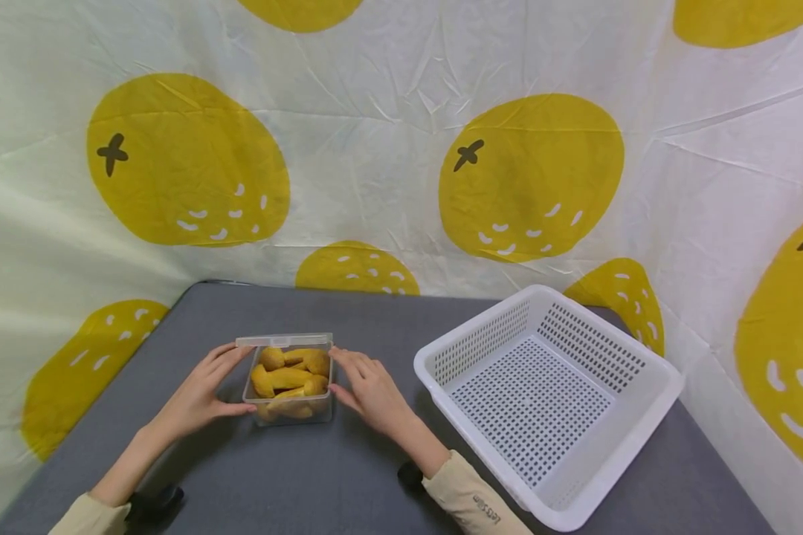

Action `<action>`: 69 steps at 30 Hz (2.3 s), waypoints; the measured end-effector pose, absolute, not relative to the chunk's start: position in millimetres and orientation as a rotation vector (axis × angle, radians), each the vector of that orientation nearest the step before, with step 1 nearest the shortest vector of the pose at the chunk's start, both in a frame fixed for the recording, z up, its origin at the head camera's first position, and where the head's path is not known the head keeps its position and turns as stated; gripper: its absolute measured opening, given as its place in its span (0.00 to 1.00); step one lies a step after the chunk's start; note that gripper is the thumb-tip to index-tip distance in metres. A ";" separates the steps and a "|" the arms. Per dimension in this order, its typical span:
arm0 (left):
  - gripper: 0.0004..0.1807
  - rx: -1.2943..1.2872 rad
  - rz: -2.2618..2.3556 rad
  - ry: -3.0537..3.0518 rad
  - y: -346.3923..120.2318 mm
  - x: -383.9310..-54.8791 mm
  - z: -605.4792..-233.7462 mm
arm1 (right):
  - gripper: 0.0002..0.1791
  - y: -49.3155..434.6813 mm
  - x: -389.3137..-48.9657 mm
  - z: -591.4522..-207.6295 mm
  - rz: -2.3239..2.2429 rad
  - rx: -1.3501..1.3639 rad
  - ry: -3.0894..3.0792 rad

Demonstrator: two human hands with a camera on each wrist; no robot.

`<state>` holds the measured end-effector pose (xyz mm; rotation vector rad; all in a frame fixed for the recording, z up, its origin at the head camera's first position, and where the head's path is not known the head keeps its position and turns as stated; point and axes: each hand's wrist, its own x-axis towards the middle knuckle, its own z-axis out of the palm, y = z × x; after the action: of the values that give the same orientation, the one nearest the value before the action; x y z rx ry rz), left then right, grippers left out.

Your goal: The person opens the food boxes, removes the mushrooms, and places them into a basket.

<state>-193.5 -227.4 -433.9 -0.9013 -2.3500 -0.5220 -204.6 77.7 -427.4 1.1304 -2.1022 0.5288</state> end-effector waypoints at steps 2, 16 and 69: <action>0.52 -0.904 -0.515 -2.354 -226.2 -195.1 -432.8 | 0.26 76.3 -204.4 -426.1 0.532 1.155 -2.092; 0.63 -0.842 -0.292 -2.471 -219.2 -199.8 -431.6 | 0.19 52.5 -200.0 -406.9 0.320 1.217 -2.045; 0.69 -0.729 -0.130 -2.725 -204.1 -205.6 -425.1 | 0.18 4.5 -212.3 -399.3 -0.111 1.207 -2.381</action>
<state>-205.6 -204.1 -425.1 -0.7287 -2.7252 -0.1305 -212.3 4.5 -399.3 1.2067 -2.3814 -0.1110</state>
